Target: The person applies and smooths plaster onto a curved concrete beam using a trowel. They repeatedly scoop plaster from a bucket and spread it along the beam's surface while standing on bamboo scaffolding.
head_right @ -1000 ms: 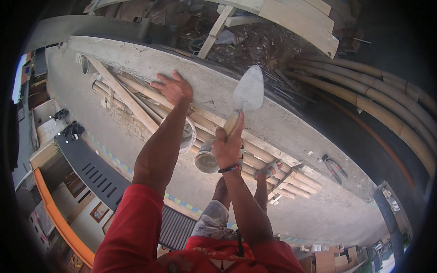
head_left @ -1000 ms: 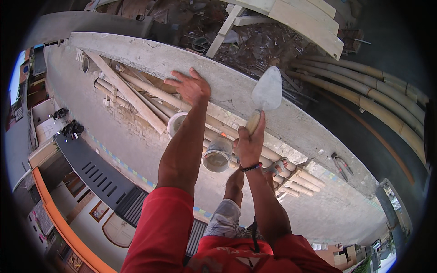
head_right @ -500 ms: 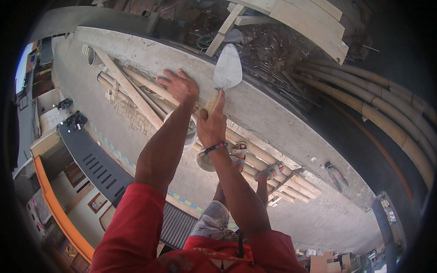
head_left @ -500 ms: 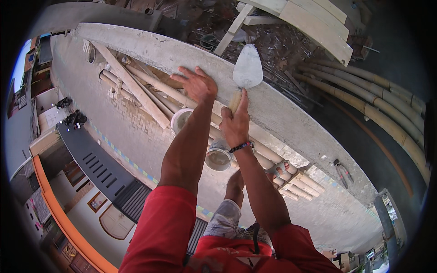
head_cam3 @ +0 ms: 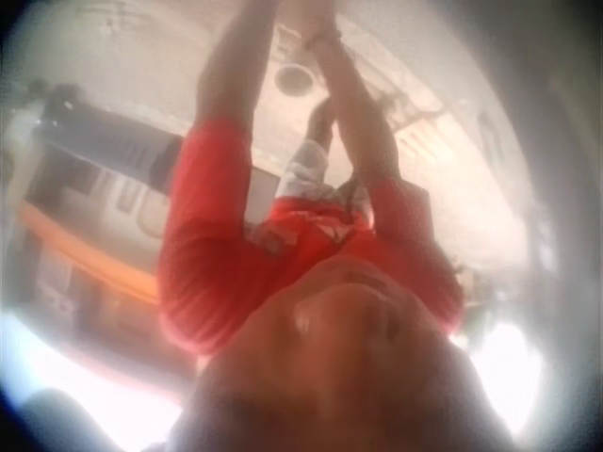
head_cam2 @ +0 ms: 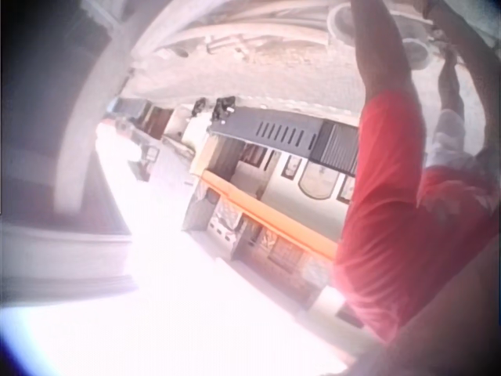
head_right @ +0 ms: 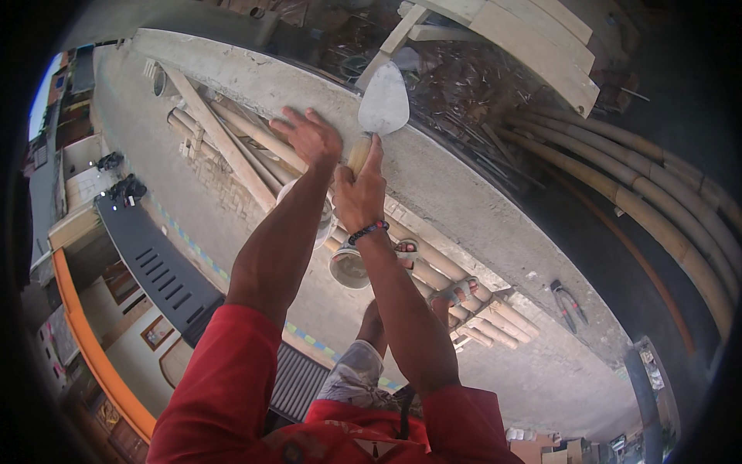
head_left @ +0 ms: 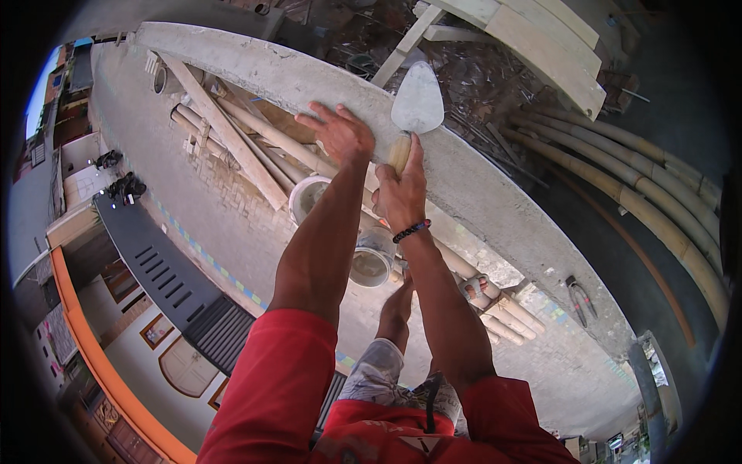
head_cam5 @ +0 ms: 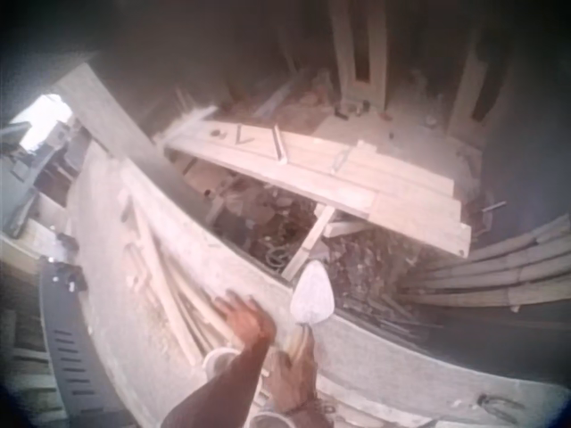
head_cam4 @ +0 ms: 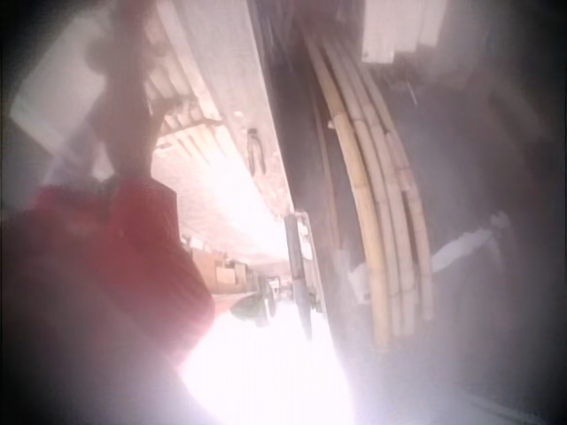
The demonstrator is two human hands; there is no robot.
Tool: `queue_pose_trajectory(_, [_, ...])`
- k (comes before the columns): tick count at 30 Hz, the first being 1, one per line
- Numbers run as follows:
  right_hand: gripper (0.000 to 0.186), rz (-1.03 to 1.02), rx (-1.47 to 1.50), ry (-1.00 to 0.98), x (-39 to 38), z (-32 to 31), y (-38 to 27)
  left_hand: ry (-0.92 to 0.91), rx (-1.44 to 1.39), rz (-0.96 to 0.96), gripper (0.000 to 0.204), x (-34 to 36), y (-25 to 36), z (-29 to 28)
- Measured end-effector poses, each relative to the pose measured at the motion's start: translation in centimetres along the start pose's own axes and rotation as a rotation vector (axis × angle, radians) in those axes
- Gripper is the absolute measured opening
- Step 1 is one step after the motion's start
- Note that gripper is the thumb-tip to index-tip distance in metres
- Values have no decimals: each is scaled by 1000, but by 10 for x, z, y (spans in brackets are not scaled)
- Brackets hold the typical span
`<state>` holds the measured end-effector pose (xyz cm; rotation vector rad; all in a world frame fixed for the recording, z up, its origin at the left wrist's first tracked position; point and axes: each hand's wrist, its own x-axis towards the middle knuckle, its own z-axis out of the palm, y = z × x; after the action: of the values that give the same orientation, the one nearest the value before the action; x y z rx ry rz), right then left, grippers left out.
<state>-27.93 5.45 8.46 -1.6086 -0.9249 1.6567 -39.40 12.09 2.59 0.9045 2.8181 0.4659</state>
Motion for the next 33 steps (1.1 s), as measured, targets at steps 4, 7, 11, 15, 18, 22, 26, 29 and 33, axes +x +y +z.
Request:
queue_pose_trajectory(4, [76,112,200,14,-45,-29,-7,6,26,-48,60,6,-16,-1])
queue_pose_trajectory(7, [75,187,281,68,-49,-20,1,-3,-13,-21,60,3,-11,0])
queue_pose_trajectory(11, [74,146,142,-73,-3,13,-30,79,-32,20,57,5,-14,10])
queue_pose_trajectory(15, [77,163,203,-2,-24,-15,-12,107,-4,-1,56,11,-30,7])
queue_pose_trajectory(18, [77,99,114,-49,-17,-8,-7,24,-31,-34,57,3,-13,3])
queue_pose_trajectory(22, [68,4,112,-121,21,8,-27,-36,-29,-61,58,4,-7,-1])
queue_pose_trajectory(26, [63,96,167,-124,4,-87,-33,-58,16,-82,59,3,-6,-9])
queue_pose_trajectory(29, [55,-26,-463,-60,-10,-198,-4,-82,51,-100,59,1,2,-13])
queue_pose_trajectory(33, [56,-169,-978,-248,-46,-279,-35,-72,37,-104,59,5,-2,-9])
